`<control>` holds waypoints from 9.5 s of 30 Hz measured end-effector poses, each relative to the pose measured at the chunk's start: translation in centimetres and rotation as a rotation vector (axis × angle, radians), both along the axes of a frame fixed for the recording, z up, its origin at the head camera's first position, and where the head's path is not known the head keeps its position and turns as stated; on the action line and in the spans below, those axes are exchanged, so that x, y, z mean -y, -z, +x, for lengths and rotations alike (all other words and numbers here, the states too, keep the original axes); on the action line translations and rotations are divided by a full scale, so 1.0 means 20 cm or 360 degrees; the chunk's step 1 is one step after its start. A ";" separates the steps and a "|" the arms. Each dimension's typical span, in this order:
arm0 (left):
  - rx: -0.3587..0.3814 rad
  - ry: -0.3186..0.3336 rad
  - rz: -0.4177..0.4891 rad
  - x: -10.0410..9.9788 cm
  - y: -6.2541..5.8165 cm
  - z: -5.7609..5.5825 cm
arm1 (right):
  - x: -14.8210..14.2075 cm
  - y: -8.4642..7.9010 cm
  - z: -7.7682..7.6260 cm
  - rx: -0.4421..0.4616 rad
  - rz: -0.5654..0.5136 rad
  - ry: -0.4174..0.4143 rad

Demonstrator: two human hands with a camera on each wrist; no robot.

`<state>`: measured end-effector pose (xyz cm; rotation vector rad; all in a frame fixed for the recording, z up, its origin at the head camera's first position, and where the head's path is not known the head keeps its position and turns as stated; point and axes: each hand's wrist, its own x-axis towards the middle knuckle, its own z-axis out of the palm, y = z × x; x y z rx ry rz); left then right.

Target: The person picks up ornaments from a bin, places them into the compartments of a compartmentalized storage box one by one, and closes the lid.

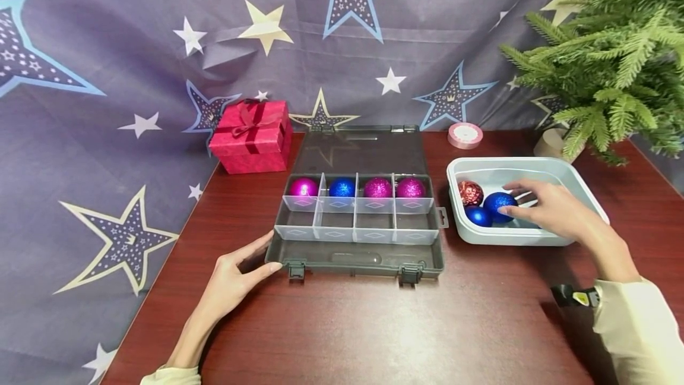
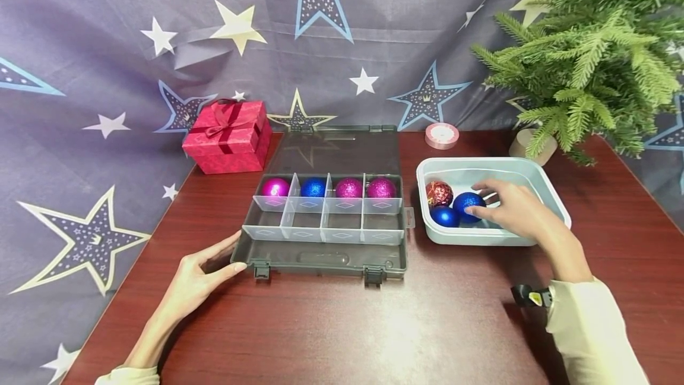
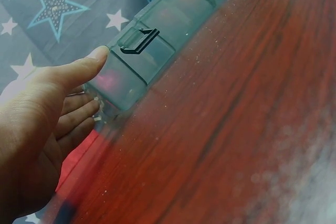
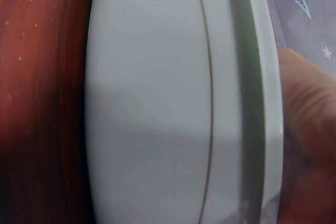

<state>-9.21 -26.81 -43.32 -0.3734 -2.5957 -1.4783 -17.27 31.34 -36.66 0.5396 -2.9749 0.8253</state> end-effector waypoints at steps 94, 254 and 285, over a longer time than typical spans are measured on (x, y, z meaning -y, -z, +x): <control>0.0019 0.0023 0.0076 -0.01 0.00 0.00 | 0.59 -0.04 0.01 -0.0384 -0.0300 -0.0391; -0.0019 0.0055 0.0069 0.00 0.00 0.00 | 0.47 -0.15 0.02 -0.0279 -0.0230 -0.0245; -0.0024 0.0061 0.0049 0.00 0.01 0.00 | 0.83 -0.09 -0.06 -0.0113 -0.0308 -0.0446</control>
